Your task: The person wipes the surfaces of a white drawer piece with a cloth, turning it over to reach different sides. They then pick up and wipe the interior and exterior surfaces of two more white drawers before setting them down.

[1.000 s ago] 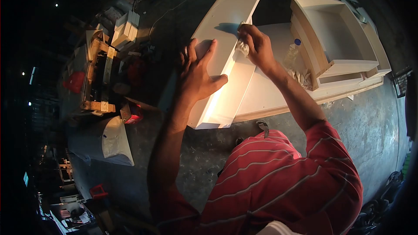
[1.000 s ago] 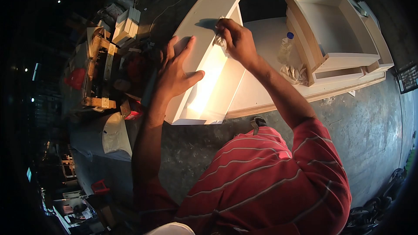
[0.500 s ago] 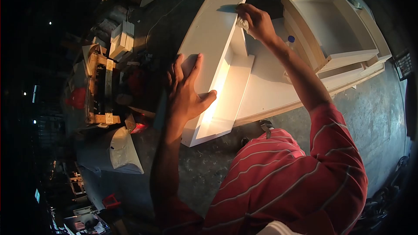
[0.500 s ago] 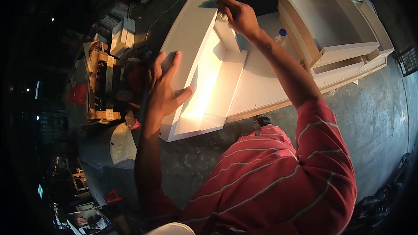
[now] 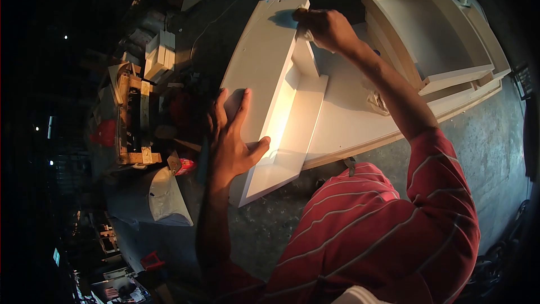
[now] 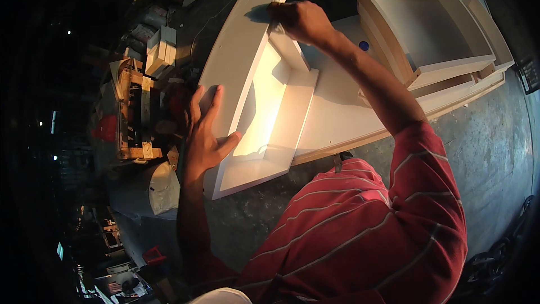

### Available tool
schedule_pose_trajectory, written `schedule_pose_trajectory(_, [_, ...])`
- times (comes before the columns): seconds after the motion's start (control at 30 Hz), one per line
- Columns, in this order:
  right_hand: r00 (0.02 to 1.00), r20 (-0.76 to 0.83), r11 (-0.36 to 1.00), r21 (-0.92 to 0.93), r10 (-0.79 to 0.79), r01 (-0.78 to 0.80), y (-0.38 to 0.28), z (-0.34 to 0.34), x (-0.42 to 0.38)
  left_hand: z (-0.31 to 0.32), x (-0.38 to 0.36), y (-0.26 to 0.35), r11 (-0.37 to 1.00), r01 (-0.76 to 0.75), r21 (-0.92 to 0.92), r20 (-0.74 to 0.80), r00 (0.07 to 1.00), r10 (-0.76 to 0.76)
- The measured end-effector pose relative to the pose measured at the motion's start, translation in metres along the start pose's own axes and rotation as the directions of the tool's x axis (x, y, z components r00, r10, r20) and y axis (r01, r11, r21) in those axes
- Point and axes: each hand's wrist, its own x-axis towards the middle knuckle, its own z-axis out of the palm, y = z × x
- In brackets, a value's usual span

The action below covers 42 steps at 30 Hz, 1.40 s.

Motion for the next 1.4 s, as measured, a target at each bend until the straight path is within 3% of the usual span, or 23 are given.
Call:
schedule_pose_trajectory(0.03, [0.999, -0.042, 0.993, 0.120, -0.003, 0.008, -0.021, 0.000, -0.011, 0.000, 0.000, -0.002, 1.000, 0.009, -0.005, 0.006, 1.000, -0.009])
schedule_pose_trajectory(0.1, [0.989, 0.137, 0.940, 0.341, -0.045, -0.004, -0.063, -0.003, -0.039, -0.001, 0.001, 0.000, 1.000, 0.008, -0.010, 0.006, 1.000, -0.007])
schedule_pose_trajectory(0.2, [0.973, 0.169, 0.906, 0.418, -0.157, 0.073, -0.100, -0.017, -0.055, -0.005, 0.002, 0.006, 1.000, 0.023, -0.014, 0.020, 1.000, -0.023])
schedule_pose_trajectory(0.27, [0.991, 0.108, 0.789, 0.615, -0.076, -0.007, -0.088, -0.008, -0.052, -0.006, 0.001, 0.005, 1.000, 0.029, -0.006, 0.036, 0.999, -0.028])
schedule_pose_trajectory(0.3, [0.999, 0.031, 0.790, 0.614, -0.035, 0.009, -0.075, -0.002, -0.046, -0.006, 0.001, 0.005, 1.000, 0.024, -0.007, 0.031, 0.999, -0.024])
schedule_pose_trajectory(0.43, [0.967, 0.001, 0.740, 0.643, 0.254, -0.195, -0.045, 0.016, -0.032, -0.007, 0.002, 0.006, 1.000, 0.012, -0.011, 0.024, 1.000, -0.012])
schedule_pose_trajectory(0.47, [0.963, -0.071, 0.668, 0.733, 0.261, -0.127, -0.050, 0.024, -0.037, -0.007, 0.002, 0.006, 1.000, 0.014, -0.007, 0.023, 1.000, -0.014])
schedule_pose_trajectory(0.63, [0.988, -0.152, 0.841, 0.533, -0.012, 0.093, -0.058, 0.021, -0.049, -0.007, 0.002, 0.005, 0.999, 0.025, 0.021, 0.038, 0.999, -0.026])
schedule_pose_trajectory(0.73, [0.991, -0.128, 0.919, 0.393, 0.039, 0.014, -0.048, 0.011, -0.035, -0.008, 0.000, 0.004, 0.999, 0.035, 0.016, 0.040, 0.999, -0.036])
schedule_pose_trajectory(0.9, [0.998, -0.051, 0.892, 0.449, -0.037, 0.056, -0.075, 0.003, -0.048, -0.007, 0.002, 0.007, 0.999, 0.036, 0.007, 0.043, 0.998, -0.036])
schedule_pose_trajectory(0.97, [0.994, -0.104, 0.852, 0.516, -0.044, 0.092, -0.079, 0.011, -0.052, -0.007, 0.001, 0.007, 1.000, 0.024, 0.005, 0.042, 0.999, -0.024])
schedule_pose_trajectory(1.03, [0.996, -0.054, 0.913, 0.400, -0.065, 0.082, -0.058, 0.007, -0.041, -0.007, 0.002, 0.009, 0.999, 0.043, 0.008, 0.045, 0.998, -0.043])
schedule_pose_trajectory(1.07, [0.993, -0.117, 0.932, 0.359, -0.014, 0.055, -0.045, 0.008, -0.033, -0.006, 0.003, 0.009, 0.999, 0.043, 0.007, 0.047, 0.998, -0.044])
schedule_pose_trajectory(1.1, [0.987, -0.084, 0.920, 0.380, 0.134, -0.093, -0.038, 0.008, -0.028, -0.005, 0.003, 0.008, 1.000, 0.030, 0.007, 0.039, 0.999, -0.030])
schedule_pose_trajectory(1.17, [0.991, -0.111, 0.963, 0.266, 0.074, -0.042, -0.032, 0.014, -0.031, -0.005, 0.002, 0.008, 1.000, 0.018, 0.007, 0.024, 1.000, -0.018])
schedule_pose_trajectory(1.27, [0.985, -0.164, 0.913, 0.391, -0.056, 0.118, -0.073, 0.015, -0.048, -0.007, 0.003, 0.007, 0.999, 0.027, 0.017, 0.036, 0.999, -0.028])
schedule_pose_trajectory(1.4, [0.985, -0.162, 0.942, 0.317, -0.064, 0.113, -0.042, 0.009, -0.032, -0.005, 0.003, 0.007, 1.000, 0.018, 0.008, 0.036, 0.999, -0.019])
